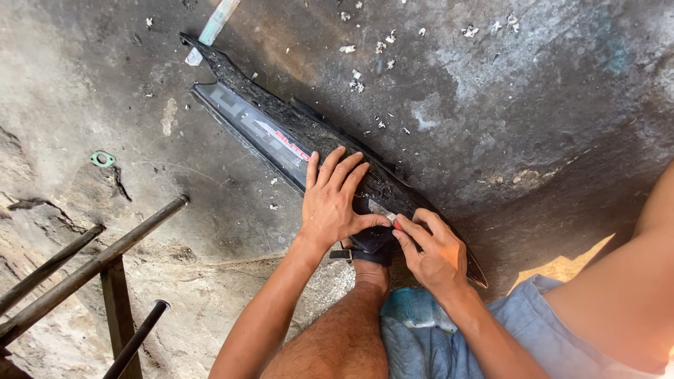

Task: Scraping off a sticker or protective film from a black motorcycle plastic body part using a small blade.

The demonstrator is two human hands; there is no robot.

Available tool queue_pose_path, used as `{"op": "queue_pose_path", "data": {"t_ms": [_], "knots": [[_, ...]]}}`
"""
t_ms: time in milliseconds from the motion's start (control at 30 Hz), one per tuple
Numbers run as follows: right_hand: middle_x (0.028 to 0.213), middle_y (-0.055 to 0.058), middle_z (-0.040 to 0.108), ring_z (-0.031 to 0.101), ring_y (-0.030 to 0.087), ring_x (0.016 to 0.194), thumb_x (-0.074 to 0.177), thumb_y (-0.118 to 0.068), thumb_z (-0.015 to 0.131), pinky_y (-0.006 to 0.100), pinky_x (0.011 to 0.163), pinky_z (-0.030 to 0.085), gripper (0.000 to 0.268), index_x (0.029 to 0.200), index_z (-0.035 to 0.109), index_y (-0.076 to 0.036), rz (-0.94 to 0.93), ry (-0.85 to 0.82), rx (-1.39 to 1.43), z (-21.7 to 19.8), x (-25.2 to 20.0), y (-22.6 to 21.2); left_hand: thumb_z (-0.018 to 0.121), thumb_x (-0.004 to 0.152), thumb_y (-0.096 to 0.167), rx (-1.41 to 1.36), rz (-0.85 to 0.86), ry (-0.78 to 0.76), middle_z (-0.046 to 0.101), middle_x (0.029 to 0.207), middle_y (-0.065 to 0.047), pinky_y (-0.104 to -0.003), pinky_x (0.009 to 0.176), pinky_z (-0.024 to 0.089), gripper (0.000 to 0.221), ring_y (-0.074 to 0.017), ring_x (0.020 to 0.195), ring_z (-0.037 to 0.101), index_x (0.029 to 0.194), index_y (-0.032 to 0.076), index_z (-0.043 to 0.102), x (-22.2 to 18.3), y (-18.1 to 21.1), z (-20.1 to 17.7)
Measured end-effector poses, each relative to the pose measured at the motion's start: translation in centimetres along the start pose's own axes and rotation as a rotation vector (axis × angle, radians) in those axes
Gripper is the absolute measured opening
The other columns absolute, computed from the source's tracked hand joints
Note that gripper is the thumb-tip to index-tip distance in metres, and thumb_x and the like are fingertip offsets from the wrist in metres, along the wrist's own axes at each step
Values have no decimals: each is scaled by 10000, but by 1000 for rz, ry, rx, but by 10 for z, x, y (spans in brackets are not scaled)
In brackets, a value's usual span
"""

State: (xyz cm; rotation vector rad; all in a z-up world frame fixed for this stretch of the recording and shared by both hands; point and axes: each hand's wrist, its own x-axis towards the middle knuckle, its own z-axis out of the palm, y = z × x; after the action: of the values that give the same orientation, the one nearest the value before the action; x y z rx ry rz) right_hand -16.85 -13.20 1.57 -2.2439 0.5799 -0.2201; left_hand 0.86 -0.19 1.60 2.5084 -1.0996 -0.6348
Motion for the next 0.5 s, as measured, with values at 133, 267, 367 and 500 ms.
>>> {"op": "queue_pose_path", "data": {"t_ms": [133,267,367,500], "knots": [[953,56,697,724,281,804,879,-240,805,389,714,585,181,1049,821,-178,-9,2,8,1,1,0,731,531,856,-2,7,-11,580,1433,-38,-589,1266,95,1074,-294,1455,401,1331,145,634,0,-2,3],[957,38,693,718,259,761,885,-254,803,373,679,583,163,1035,824,-194,10,17,-33,0,-1,-2,735,542,864,13,-13,1,588,1424,-21,-574,1272,93,1054,-283,1455,405,1314,152,647,-1,-3,6],[955,36,688,714,253,755,883,-262,808,374,671,582,162,1030,824,-195,25,28,-44,5,-8,1,729,542,871,26,-15,-12,589,1419,-10,-573,1274,94,1048,-274,1457,402,1308,160,650,-1,-2,5],[946,46,688,715,261,747,882,-253,809,380,653,583,158,1021,824,-179,28,38,-59,7,-10,1,729,539,874,49,-23,-23,593,1408,-2,-568,1278,95,1042,-262,1459,398,1305,172,653,-1,1,2]]}}
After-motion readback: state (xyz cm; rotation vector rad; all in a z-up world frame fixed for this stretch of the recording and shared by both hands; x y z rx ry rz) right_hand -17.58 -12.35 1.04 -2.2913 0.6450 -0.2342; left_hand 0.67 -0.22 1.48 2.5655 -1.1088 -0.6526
